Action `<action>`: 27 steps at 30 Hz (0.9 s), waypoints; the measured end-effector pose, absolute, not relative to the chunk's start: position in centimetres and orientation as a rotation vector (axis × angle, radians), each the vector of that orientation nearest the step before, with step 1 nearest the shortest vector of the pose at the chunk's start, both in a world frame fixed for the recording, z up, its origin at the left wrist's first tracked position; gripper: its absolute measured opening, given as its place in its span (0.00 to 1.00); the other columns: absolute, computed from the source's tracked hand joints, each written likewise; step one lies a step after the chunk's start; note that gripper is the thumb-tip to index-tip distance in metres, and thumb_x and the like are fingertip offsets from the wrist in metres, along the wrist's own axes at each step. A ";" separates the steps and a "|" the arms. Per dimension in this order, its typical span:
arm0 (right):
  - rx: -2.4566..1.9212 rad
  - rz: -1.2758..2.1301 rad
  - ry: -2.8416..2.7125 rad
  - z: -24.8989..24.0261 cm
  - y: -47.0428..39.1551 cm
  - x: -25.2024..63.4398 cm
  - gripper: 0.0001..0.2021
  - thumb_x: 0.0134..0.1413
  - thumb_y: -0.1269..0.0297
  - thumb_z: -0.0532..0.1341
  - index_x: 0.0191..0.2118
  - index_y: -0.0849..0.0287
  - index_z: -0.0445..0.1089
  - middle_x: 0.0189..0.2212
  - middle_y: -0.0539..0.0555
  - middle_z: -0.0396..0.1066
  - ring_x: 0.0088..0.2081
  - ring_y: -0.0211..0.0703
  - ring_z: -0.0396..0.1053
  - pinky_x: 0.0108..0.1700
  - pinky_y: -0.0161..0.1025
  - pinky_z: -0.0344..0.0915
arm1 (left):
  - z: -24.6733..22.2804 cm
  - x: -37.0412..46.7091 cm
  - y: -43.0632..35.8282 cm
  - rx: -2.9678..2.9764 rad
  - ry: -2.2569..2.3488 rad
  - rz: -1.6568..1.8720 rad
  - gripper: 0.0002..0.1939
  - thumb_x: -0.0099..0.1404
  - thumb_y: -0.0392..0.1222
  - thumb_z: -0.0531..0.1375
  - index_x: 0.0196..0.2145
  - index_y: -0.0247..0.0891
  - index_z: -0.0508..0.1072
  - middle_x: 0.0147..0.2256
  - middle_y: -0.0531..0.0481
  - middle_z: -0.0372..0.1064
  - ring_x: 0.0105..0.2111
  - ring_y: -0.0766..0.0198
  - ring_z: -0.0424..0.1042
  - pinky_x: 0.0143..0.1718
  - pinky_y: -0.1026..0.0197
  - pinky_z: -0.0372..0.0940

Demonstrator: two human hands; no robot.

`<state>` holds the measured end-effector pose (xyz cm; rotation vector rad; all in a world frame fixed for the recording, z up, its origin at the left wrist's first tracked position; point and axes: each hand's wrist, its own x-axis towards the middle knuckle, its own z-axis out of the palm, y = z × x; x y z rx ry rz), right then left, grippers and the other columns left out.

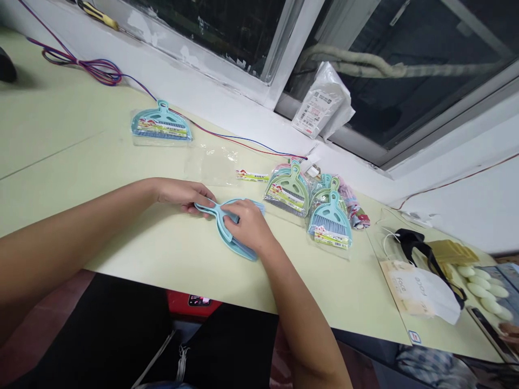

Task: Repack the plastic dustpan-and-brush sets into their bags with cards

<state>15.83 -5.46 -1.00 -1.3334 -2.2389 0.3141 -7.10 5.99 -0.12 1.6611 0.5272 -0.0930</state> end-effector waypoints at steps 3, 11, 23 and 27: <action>-1.337 0.323 -2.230 -1.4 -5.4 15.8 0.15 0.59 0.72 0.62 0.49 0.54 0.80 0.44 0.54 0.80 0.46 0.48 0.74 0.53 0.46 0.68 | -0.5 -7.2 6.3 1.655 0.526 -0.089 0.17 0.67 0.54 0.61 0.35 0.36 0.79 0.28 0.46 0.67 0.23 0.68 0.59 0.22 0.64 0.53; -1.352 0.348 -2.187 -2.2 -5.2 15.7 0.15 0.58 0.72 0.63 0.48 0.53 0.81 0.44 0.53 0.81 0.47 0.48 0.75 0.53 0.46 0.69 | -1.2 -7.2 6.7 1.612 0.498 -0.090 0.17 0.66 0.54 0.63 0.39 0.35 0.81 0.38 0.41 0.75 0.26 0.68 0.64 0.26 0.65 0.59; -1.330 0.296 -2.198 -2.6 -5.1 15.7 0.15 0.58 0.73 0.63 0.48 0.53 0.81 0.44 0.54 0.80 0.47 0.48 0.74 0.53 0.46 0.69 | -0.8 -7.0 6.5 1.423 0.460 -0.087 0.23 0.70 0.52 0.52 0.46 0.33 0.80 0.47 0.35 0.77 0.31 0.62 0.70 0.30 0.62 0.64; -1.343 0.320 -2.194 -2.8 -5.0 15.7 0.15 0.59 0.72 0.63 0.49 0.52 0.81 0.44 0.54 0.80 0.47 0.48 0.74 0.53 0.46 0.69 | -0.8 -6.9 6.3 1.463 0.462 -0.088 0.17 0.65 0.45 0.59 0.46 0.34 0.81 0.46 0.37 0.77 0.30 0.65 0.68 0.30 0.63 0.62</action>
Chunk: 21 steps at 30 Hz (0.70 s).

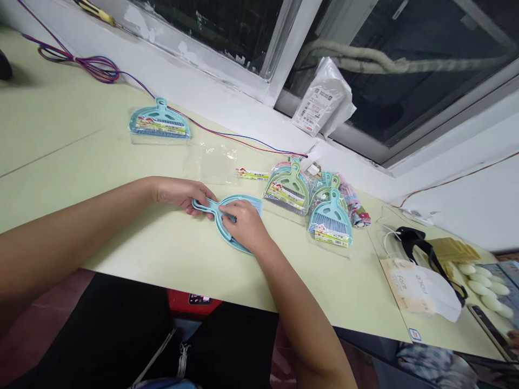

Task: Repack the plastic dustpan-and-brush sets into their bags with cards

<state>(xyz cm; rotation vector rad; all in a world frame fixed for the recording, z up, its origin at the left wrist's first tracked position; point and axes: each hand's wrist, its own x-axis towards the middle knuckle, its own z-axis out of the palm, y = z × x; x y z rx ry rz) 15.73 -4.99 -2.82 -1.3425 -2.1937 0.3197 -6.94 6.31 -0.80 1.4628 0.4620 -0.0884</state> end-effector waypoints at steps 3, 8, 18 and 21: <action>-1.352 0.301 -2.228 -3.0 -5.0 15.8 0.15 0.59 0.72 0.63 0.48 0.51 0.81 0.45 0.54 0.79 0.48 0.48 0.74 0.53 0.46 0.69 | -0.8 -6.9 6.1 1.496 0.460 -0.080 0.16 0.62 0.42 0.62 0.45 0.33 0.81 0.45 0.37 0.77 0.29 0.66 0.68 0.29 0.63 0.61; -1.358 0.283 -2.251 -3.2 -4.9 15.8 0.14 0.60 0.71 0.63 0.48 0.51 0.82 0.45 0.55 0.80 0.48 0.48 0.75 0.54 0.46 0.69 | -0.6 -6.8 6.0 1.499 0.485 -0.082 0.15 0.62 0.41 0.63 0.45 0.35 0.82 0.45 0.38 0.78 0.30 0.66 0.68 0.29 0.64 0.60; -1.336 0.327 -2.234 -1.8 -5.1 16.2 0.12 0.60 0.68 0.63 0.48 0.53 0.80 0.46 0.52 0.81 0.47 0.48 0.76 0.55 0.47 0.68 | -0.9 -7.0 6.4 1.601 0.515 -0.095 0.15 0.67 0.50 0.62 0.38 0.35 0.80 0.38 0.42 0.75 0.26 0.69 0.64 0.27 0.64 0.59; -1.385 0.271 -2.081 -1.5 -4.9 17.0 0.11 0.63 0.66 0.60 0.45 0.53 0.79 0.43 0.53 0.81 0.42 0.46 0.76 0.50 0.45 0.70 | -1.0 -7.2 6.6 1.667 0.534 -0.100 0.17 0.67 0.54 0.62 0.36 0.36 0.79 0.35 0.43 0.74 0.25 0.69 0.63 0.26 0.64 0.58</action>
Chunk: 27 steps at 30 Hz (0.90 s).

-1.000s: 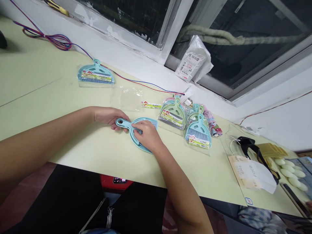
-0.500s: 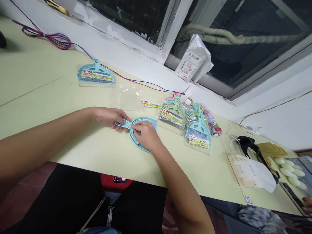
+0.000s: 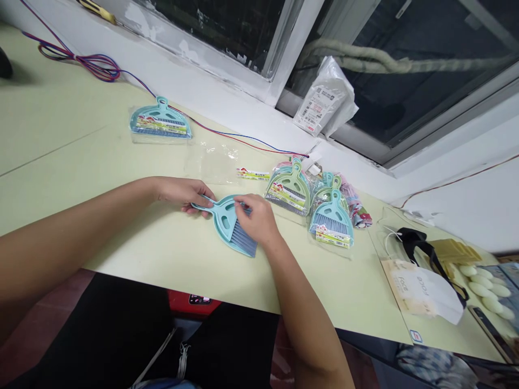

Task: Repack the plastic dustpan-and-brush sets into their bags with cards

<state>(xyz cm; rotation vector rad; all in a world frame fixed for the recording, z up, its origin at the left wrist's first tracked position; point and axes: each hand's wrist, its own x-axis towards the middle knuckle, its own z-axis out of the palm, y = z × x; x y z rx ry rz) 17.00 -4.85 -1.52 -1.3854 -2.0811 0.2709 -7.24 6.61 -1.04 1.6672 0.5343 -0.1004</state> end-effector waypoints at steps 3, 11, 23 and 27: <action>-1.453 0.146 -1.895 -1.7 -4.1 18.2 0.10 0.64 0.64 0.59 0.43 0.56 0.79 0.41 0.54 0.80 0.38 0.45 0.74 0.47 0.44 0.70 | -1.0 -7.5 6.7 1.700 0.550 -0.106 0.18 0.67 0.55 0.62 0.36 0.36 0.79 0.34 0.43 0.74 0.25 0.68 0.63 0.25 0.64 0.58; -1.564 0.107 -1.743 -3.0 -2.7 19.7 0.12 0.60 0.61 0.59 0.41 0.58 0.78 0.38 0.54 0.80 0.33 0.44 0.73 0.44 0.42 0.70 | -1.0 -7.9 7.2 1.711 0.484 -0.142 0.15 0.67 0.50 0.61 0.39 0.36 0.79 0.38 0.42 0.75 0.27 0.66 0.67 0.28 0.64 0.63; -1.858 -0.038 -2.043 -2.3 2.6 20.4 0.18 0.63 0.63 0.56 0.54 0.62 0.74 0.51 0.62 0.76 0.52 0.54 0.71 0.59 0.48 0.63 | -1.3 -8.5 8.2 1.527 0.455 -0.157 0.13 0.66 0.46 0.64 0.44 0.36 0.79 0.42 0.42 0.78 0.31 0.66 0.73 0.33 0.63 0.67; -2.102 -0.070 -2.205 -0.8 7.8 19.8 0.21 0.63 0.65 0.57 0.60 0.63 0.71 0.56 0.66 0.73 0.58 0.59 0.68 0.62 0.49 0.61 | -1.8 -8.4 8.5 1.499 0.446 -0.149 0.14 0.65 0.47 0.66 0.45 0.36 0.78 0.42 0.42 0.78 0.33 0.63 0.76 0.35 0.62 0.69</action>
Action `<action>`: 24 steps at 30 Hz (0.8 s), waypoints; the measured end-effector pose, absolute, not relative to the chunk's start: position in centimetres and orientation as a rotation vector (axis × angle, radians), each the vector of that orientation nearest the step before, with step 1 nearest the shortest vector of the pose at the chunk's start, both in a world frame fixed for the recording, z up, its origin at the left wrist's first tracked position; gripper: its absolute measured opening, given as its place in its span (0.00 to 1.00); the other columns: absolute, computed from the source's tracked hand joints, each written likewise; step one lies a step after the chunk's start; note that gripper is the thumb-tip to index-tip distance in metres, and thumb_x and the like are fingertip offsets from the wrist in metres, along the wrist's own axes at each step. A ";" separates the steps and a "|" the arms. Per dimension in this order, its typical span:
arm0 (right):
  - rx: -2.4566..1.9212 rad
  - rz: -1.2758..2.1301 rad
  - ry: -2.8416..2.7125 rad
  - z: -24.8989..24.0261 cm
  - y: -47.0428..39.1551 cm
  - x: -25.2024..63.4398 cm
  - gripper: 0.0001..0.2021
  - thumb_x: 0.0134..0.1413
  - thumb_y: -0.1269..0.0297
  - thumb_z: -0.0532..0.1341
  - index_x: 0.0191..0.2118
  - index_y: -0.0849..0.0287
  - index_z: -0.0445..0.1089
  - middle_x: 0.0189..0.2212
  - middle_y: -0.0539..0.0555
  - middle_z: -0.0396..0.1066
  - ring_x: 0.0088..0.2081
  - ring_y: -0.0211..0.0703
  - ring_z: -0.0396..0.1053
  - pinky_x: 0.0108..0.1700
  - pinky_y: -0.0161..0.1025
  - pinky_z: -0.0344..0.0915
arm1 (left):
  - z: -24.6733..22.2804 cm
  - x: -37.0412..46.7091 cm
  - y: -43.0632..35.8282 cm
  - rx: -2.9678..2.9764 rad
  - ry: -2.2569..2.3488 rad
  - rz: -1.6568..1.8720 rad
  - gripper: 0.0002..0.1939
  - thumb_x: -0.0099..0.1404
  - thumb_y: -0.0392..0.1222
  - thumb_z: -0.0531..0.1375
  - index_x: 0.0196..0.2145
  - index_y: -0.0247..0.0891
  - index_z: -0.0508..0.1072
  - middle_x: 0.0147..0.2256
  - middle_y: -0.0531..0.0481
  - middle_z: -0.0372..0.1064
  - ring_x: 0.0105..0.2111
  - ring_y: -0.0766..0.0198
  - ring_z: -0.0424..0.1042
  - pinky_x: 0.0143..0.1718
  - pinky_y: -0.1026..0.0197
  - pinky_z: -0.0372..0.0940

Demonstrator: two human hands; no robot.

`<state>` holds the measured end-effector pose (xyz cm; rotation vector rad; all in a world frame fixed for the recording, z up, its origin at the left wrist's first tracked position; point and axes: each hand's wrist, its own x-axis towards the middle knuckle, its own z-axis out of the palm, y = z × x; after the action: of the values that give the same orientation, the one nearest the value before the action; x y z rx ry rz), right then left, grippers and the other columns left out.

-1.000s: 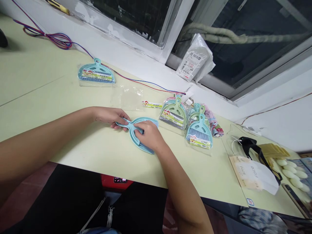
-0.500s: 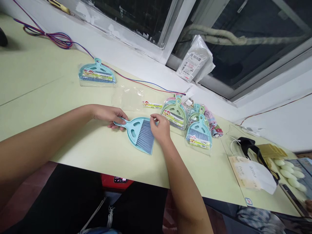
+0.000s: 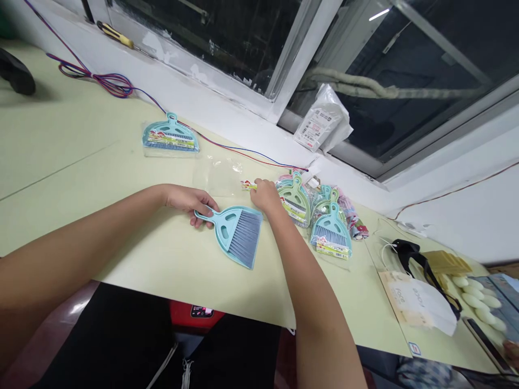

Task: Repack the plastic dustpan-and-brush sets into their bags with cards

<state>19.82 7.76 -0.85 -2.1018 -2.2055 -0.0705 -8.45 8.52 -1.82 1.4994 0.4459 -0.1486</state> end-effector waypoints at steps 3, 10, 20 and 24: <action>-2.200 0.056 -2.215 -0.1 11.1 19.2 0.24 0.62 0.69 0.56 0.63 0.62 0.69 0.60 0.65 0.70 0.61 0.56 0.68 0.62 0.46 0.61 | -2.0 -8.5 8.6 1.494 0.425 -0.143 0.14 0.65 0.47 0.66 0.44 0.36 0.78 0.42 0.42 0.79 0.34 0.63 0.76 0.36 0.61 0.71; -2.198 0.290 -2.277 0.0 14.7 19.0 0.21 0.55 0.60 0.68 0.54 0.58 0.75 0.56 0.60 0.74 0.52 0.49 0.73 0.52 0.38 0.66 | -2.4 -8.7 8.9 1.476 0.393 -0.125 0.15 0.65 0.48 0.66 0.45 0.36 0.78 0.43 0.42 0.79 0.34 0.62 0.77 0.38 0.60 0.72; -2.050 0.414 -2.086 -1.2 16.6 21.0 0.07 0.51 0.64 0.67 0.35 0.60 0.75 0.32 0.52 0.77 0.31 0.38 0.69 0.35 0.34 0.62 | -2.7 -8.7 9.0 1.431 0.419 -0.130 0.16 0.64 0.48 0.67 0.46 0.37 0.79 0.43 0.43 0.80 0.34 0.62 0.78 0.39 0.59 0.72; -1.874 0.138 -1.722 0.6 16.7 22.1 0.08 0.54 0.61 0.64 0.37 0.59 0.73 0.32 0.53 0.76 0.34 0.42 0.71 0.39 0.37 0.65 | -2.7 -8.8 9.0 1.436 0.414 -0.123 0.16 0.64 0.49 0.67 0.46 0.38 0.79 0.44 0.43 0.80 0.35 0.62 0.78 0.40 0.58 0.73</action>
<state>22.09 16.70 0.59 -1.8741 -1.7219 0.1385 -8.82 9.01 -2.72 1.4357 0.4138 -0.1231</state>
